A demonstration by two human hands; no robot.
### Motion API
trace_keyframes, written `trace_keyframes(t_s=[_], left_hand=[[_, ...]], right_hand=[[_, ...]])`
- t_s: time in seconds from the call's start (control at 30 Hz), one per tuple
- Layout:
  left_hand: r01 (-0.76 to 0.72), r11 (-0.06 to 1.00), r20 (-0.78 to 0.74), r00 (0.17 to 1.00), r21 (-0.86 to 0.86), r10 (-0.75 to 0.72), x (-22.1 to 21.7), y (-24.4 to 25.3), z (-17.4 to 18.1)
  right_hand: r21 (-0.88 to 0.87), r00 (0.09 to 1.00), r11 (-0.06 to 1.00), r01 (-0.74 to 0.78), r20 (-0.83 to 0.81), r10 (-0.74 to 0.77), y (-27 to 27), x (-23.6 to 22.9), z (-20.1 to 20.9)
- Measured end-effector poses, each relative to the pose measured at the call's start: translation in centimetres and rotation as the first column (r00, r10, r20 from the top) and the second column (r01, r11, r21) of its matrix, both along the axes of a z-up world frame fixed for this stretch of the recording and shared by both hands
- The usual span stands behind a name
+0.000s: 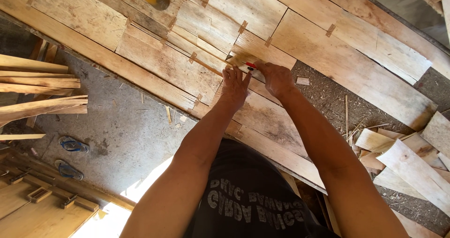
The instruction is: Assemble and trim thin wooden strips to create a paneled surface on a workbench.
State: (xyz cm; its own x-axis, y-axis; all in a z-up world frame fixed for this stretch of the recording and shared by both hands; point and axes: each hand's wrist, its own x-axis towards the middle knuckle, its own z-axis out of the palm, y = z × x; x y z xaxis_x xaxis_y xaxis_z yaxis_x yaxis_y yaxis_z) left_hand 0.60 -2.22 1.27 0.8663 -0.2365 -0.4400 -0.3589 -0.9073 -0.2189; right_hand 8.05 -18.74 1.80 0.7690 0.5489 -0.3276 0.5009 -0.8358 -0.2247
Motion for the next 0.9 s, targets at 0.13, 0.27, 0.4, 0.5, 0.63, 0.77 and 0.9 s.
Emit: trace_keyframes(t_s=[0.13, 0.27, 0.4, 0.5, 0.63, 0.77, 0.9], left_hand=[[-0.013, 1.0, -0.003, 1.0, 0.0, 0.013, -0.1, 0.0, -0.4], [-0.019, 1.0, 0.016, 1.0, -0.017, 0.019, -0.1, 0.0, -0.9], [-0.037, 0.998, -0.004, 0.999, -0.048, 0.037, -0.3, 0.0, -0.6], [-0.036, 0.995, 0.002, 0.999, -0.094, 0.037, -0.4, 0.2, -0.7], [-0.044, 0.993, -0.017, 0.999, -0.109, 0.042, -0.6, 0.1, -1.4], [-0.052, 0.994, -0.015, 0.999, -0.098, 0.051, -0.2, 0.2, -1.1], [-0.044, 0.995, -0.025, 0.999, -0.085, 0.042, -0.4, 0.2, -1.2]], right_hand=[[-0.061, 0.998, 0.998, 0.018, -0.066, -0.022, 0.0, -0.1, 2.6], [-0.077, 0.997, 0.997, 0.018, -0.078, -0.024, -1.5, -0.5, 2.6], [-0.078, 0.992, 0.996, 0.045, -0.117, -0.054, -1.5, -0.9, 3.3], [-0.021, 0.997, 0.999, 0.044, -0.066, -0.045, -1.7, -0.5, 2.6], [-0.048, 0.996, 0.997, 0.052, -0.075, -0.055, -2.0, -0.5, 2.3], [-0.016, 0.998, 1.0, 0.025, -0.056, -0.026, -2.4, -0.3, 2.4], [0.009, 0.999, 1.0, 0.022, -0.046, -0.022, -3.6, -0.7, 2.5]])
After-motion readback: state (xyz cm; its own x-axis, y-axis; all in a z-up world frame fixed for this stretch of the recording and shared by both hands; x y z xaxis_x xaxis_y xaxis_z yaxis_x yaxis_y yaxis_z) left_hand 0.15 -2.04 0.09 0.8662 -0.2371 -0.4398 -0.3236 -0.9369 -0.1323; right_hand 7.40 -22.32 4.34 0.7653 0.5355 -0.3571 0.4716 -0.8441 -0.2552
